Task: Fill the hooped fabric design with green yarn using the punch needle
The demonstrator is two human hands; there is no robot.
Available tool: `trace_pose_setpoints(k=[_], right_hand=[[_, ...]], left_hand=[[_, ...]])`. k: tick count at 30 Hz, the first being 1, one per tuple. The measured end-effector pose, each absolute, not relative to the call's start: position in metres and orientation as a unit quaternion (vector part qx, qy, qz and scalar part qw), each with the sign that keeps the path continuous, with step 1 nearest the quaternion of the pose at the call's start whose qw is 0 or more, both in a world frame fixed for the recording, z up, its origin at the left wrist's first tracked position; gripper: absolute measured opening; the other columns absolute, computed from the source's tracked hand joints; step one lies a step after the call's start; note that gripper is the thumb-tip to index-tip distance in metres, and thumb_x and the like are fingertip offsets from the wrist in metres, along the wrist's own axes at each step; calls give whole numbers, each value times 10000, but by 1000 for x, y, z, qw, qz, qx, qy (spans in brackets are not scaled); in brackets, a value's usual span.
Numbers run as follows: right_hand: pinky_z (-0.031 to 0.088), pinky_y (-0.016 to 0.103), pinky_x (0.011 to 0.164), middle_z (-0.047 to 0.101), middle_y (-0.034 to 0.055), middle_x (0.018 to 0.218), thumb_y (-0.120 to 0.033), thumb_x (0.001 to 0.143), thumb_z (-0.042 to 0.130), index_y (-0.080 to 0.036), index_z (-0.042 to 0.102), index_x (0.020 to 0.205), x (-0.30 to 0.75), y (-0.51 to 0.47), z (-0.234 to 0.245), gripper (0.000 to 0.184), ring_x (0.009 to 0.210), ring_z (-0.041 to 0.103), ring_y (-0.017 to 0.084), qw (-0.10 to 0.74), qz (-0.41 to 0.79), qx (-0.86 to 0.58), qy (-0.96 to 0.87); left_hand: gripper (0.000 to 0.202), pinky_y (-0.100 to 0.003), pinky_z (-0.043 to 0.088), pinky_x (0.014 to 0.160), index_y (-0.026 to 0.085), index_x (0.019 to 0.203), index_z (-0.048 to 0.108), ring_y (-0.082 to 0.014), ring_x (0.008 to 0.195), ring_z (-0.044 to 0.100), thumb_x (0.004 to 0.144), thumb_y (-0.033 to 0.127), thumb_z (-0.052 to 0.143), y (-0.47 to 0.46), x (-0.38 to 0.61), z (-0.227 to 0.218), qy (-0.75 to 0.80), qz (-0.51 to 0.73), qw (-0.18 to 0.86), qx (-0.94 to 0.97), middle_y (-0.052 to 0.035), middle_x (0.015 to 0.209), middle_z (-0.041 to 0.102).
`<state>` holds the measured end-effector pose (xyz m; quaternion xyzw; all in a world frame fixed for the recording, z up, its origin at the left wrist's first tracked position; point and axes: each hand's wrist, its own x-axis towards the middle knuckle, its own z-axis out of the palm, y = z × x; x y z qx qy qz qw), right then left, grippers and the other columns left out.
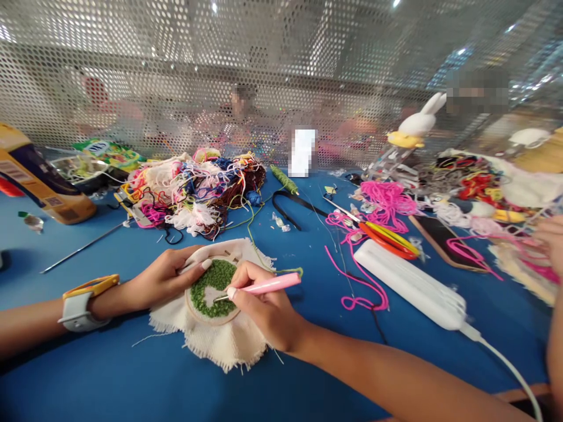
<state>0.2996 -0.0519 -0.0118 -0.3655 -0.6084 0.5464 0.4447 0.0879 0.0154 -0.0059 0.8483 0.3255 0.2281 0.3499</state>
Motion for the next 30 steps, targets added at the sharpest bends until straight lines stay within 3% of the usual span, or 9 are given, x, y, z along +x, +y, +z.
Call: trace_pose_setpoints(k=[7,10,13,18,25,30], right_hand=[[307,253,574,416,-16,680,-272,837,528,-177,457,702,300,-51,-13,180,618,366,112,461,548,-370,-592],[328,254,585,434,-9,692,-294,860,510,-179,463,729,300,-52,-11,181,636,393,119,423,523,-373,-639],[363,267,616,480,10,716,-255,877,483,-179,480,758,297,-55,-10,142,666,450,136,367,437,-378,-729],[394,297,685,546,57,777,-157,851,495,-172,503,796,290,-57,-12,58,754,515,172,352,273,-316,-837],[336,255,585,452,-10,684,-319,874,507,-179,483,735,297,-55,-11,199,630,413,120,403,501,-386,-662],[306,253,578,405,-23,670,-326,847,531,-178,459,702,298,-54,-12,219,623,367,114,447,554,-377,-592]], left_hand=[[374,-204,457,588,100,1039,602,-130,672,535,910,398,415,16,88,-6,318,232,363,845,-16,661,593],[371,-199,452,585,99,1053,596,-122,659,523,911,389,411,15,88,-5,321,231,362,844,-16,679,595],[364,-188,438,574,105,1071,590,-113,639,508,910,379,415,13,88,-4,326,231,344,850,-8,683,588],[364,-169,397,533,107,1138,563,-93,590,468,912,352,415,10,86,-3,312,236,320,863,5,679,573],[382,-185,420,554,99,1122,569,-108,607,497,928,374,388,12,87,-3,323,222,319,863,0,662,572],[382,-186,431,560,102,1108,577,-113,615,510,927,382,390,12,87,-3,325,220,327,860,-4,663,580]])
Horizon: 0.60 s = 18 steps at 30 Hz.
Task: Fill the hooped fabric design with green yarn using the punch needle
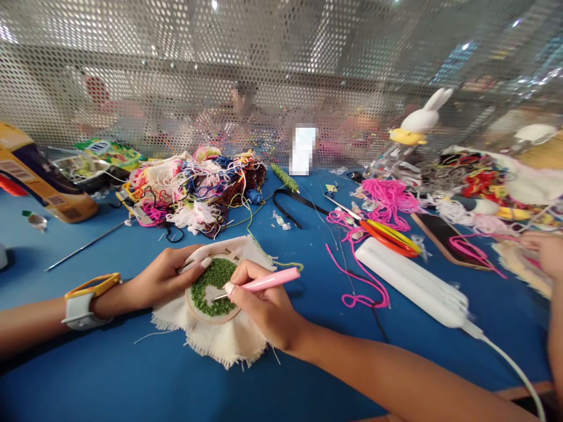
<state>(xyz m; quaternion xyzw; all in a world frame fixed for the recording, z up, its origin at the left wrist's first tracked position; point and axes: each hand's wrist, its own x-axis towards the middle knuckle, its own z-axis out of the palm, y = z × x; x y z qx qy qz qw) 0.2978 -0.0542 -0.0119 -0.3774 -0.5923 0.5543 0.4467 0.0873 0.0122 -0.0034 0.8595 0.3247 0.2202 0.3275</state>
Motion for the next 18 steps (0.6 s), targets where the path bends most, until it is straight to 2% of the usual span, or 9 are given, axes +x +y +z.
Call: trace_pose_setpoints(k=[5,9,12,14,18], right_hand=[[340,256,585,477,0,698,-301,869,506,-168,512,747,298,-55,-6,180,638,428,121,383,480,-378,-693],[410,277,639,551,44,757,-179,862,487,-159,577,823,294,-54,-9,100,703,510,147,353,346,-332,-804],[443,311,691,571,75,804,-135,839,492,-156,600,900,288,-54,-15,126,749,522,172,350,245,-287,-857],[450,310,683,582,72,798,-139,832,496,-163,586,883,286,-54,-15,106,742,530,171,365,242,-295,-849],[436,284,644,607,48,766,-161,820,519,-173,569,806,289,-54,-8,53,699,547,153,376,322,-343,-798]], left_hand=[[388,-181,422,554,109,1185,546,-104,608,497,921,357,404,13,86,-6,320,223,320,863,-4,695,588],[395,-173,393,542,105,1221,525,-92,596,464,927,335,395,12,85,-5,318,219,313,868,-1,718,585],[384,-171,363,525,103,1209,528,-84,578,419,930,329,392,11,85,-4,326,215,310,867,15,697,553],[363,-170,350,518,100,1163,547,-83,576,397,929,332,394,11,86,-3,328,215,315,864,25,679,522],[336,-170,344,509,96,1059,577,-82,576,387,927,346,395,12,87,-3,331,217,331,857,28,661,497]])
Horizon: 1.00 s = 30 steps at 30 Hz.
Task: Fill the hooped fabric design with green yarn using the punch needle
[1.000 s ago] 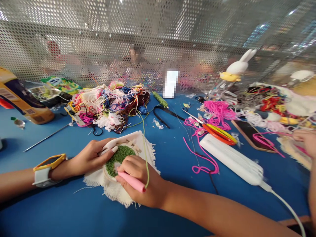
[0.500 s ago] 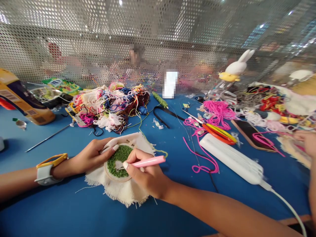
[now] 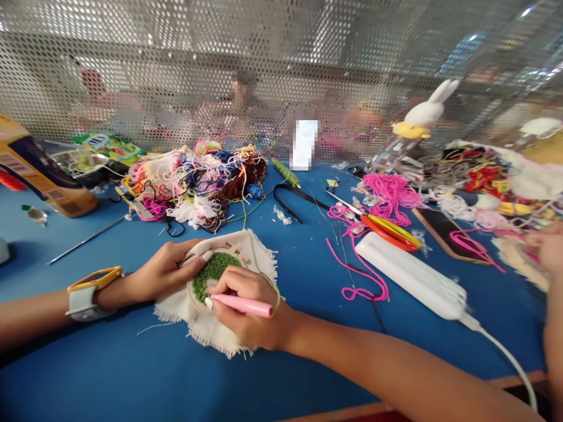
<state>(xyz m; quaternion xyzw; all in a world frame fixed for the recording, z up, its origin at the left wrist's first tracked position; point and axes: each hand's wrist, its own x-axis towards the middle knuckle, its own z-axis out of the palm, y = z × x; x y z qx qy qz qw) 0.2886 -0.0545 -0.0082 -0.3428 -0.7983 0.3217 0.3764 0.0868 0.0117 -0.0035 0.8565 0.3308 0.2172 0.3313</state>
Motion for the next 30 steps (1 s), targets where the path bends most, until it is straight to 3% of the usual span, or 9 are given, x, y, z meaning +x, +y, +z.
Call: trace_pose_setpoints(k=[8,17,24,30], right_hand=[[337,253,588,494,-7,693,-280,830,561,-175,525,738,298,-54,-13,145,649,435,122,419,507,-387,-646],[297,265,586,425,-20,672,-251,821,535,-185,463,705,298,-53,-15,151,630,371,126,461,528,-357,-618],[315,264,587,442,-10,691,-276,845,516,-178,475,743,302,-53,-13,147,643,391,125,413,501,-354,-673],[398,247,651,532,23,791,-143,845,500,-152,541,852,306,-49,7,42,727,496,125,305,408,-343,-789]], left_hand=[[329,-196,442,597,92,1016,582,-101,641,495,915,351,407,13,87,-6,333,221,354,846,-34,786,616],[344,-194,461,607,97,1016,602,-115,664,536,907,367,419,12,87,-2,329,224,343,851,-35,769,633],[332,-180,447,593,98,1017,592,-105,654,528,916,354,406,13,87,-4,328,222,331,856,-27,770,625],[318,-181,427,574,96,1011,582,-96,637,501,917,344,408,13,87,-5,331,218,333,856,-22,778,613]])
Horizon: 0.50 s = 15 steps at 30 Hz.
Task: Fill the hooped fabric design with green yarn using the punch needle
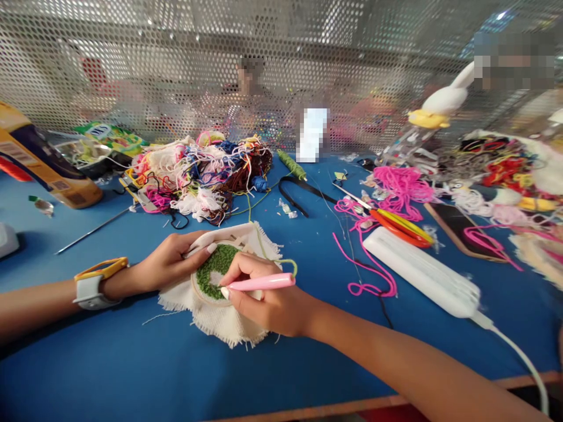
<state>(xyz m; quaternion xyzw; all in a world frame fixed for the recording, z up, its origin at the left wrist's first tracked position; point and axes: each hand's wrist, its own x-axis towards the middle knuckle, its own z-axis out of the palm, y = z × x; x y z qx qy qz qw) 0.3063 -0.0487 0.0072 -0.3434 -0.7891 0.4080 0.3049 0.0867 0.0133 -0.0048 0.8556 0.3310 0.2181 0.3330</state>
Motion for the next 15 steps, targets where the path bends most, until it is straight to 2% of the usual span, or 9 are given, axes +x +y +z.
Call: trace_pose_setpoints(k=[4,7,10,13,15], right_hand=[[438,253,726,547,61,839,-85,847,501,-127,584,904,308,-48,8,109,789,523,135,282,312,-267,-867],[446,239,694,537,75,870,-92,852,511,-123,608,983,309,-50,-2,166,770,510,132,271,242,-223,-904],[429,239,649,534,57,811,-87,852,507,-145,633,1005,308,-50,-11,207,737,498,138,250,182,-227,-923],[420,235,621,546,56,788,-94,842,513,-143,645,989,304,-49,-10,204,701,511,132,271,203,-238,-911],[423,234,627,567,58,788,-91,807,532,-126,635,931,302,-50,-5,165,687,525,126,298,252,-261,-883]], left_hand=[[307,-178,398,546,96,1022,579,-89,615,469,919,332,411,13,86,-7,337,217,326,856,-11,759,596],[306,-179,389,544,96,1034,583,-88,614,456,921,319,406,12,86,-6,342,217,320,856,-9,752,589],[324,-176,376,534,104,1112,566,-85,598,435,924,313,404,11,87,-4,337,218,316,860,-1,737,578],[333,-169,349,508,119,1168,544,-77,564,394,928,303,404,9,87,-2,326,221,308,866,19,691,544],[321,-166,339,498,117,1142,555,-75,556,379,931,301,399,9,87,-2,322,222,308,868,23,677,528]])
